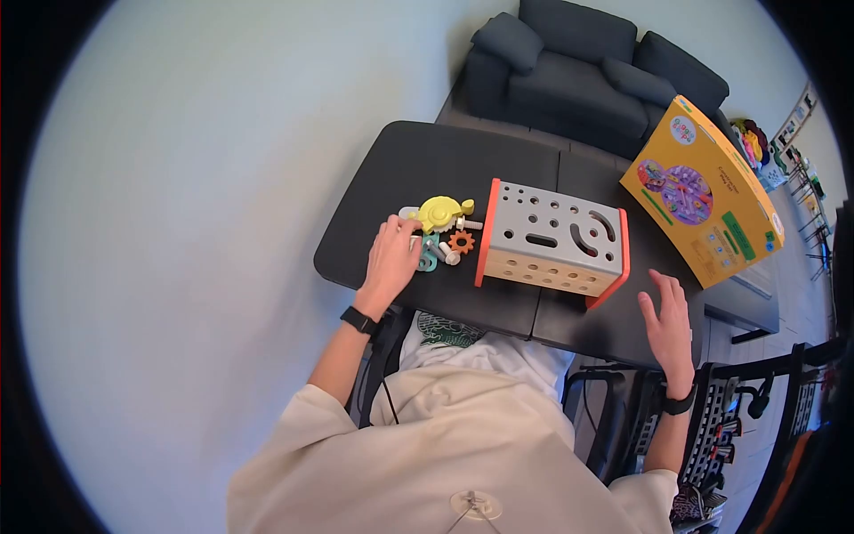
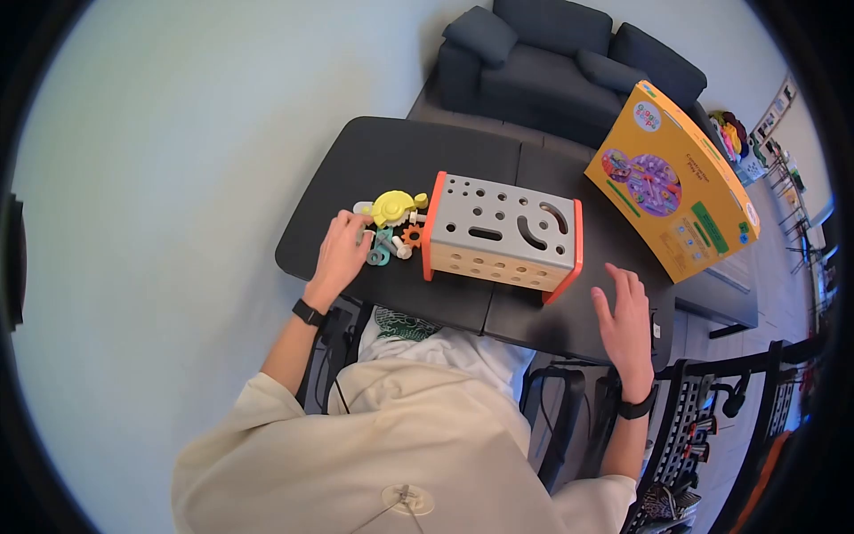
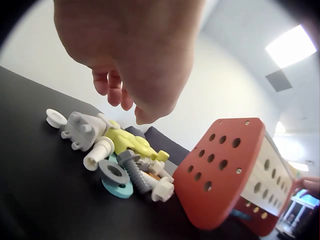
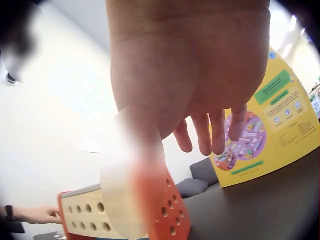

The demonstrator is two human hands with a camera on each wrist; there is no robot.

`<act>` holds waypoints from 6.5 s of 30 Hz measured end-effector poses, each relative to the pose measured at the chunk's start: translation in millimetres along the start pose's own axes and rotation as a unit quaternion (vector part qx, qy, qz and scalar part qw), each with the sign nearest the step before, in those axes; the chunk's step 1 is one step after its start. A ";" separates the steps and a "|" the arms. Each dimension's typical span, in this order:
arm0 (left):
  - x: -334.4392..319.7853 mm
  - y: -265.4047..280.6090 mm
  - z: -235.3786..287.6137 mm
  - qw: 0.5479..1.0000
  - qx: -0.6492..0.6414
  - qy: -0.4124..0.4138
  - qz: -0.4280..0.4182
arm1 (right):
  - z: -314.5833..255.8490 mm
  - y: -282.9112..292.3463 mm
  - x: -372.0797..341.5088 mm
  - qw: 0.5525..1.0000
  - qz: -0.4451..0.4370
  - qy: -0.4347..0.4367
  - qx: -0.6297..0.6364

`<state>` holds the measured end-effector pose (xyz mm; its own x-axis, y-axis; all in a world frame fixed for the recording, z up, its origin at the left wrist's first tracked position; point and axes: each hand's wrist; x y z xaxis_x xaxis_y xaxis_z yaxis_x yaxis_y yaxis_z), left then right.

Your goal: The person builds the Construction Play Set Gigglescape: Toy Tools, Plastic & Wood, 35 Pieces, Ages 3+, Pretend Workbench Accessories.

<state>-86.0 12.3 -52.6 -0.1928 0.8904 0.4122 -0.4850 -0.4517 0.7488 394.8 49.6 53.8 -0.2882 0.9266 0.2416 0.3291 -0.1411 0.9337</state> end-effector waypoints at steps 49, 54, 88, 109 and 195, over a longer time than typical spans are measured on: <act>-59.1 5.1 95.3 0.955 -0.273 0.100 -0.059 | -134.9 -83.1 -54.6 0.951 -0.128 0.162 0.229; -87.2 5.0 96.8 0.817 -0.517 0.204 -0.154 | -158.3 -92.3 -45.3 0.956 -0.036 0.172 0.234; -65.7 44.4 69.1 0.972 -0.207 0.107 -0.032 | -143.0 -100.3 -50.0 0.886 -0.122 0.029 0.447; -94.8 -0.8 141.7 0.925 -0.324 0.007 -0.199 | -130.2 -124.6 -58.0 0.795 -0.254 -0.059 0.547; 58.4 -88.4 84.0 0.829 -0.527 0.111 -0.154 | -59.5 -146.3 -22.7 0.765 -0.159 -0.115 0.613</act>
<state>17.3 99.6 -51.1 -0.0179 0.9955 0.0930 -0.9933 -0.0071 -0.1157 299.7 28.5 -72.5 -0.4102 0.9026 -0.1308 0.9120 0.4073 -0.0491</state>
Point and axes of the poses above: each hand's wrist, its own x-axis towards the middle knuckle, its own y-axis out of the back of the hand, z = x × y, and after that the axes turned 7 degrees about -x, right-handed
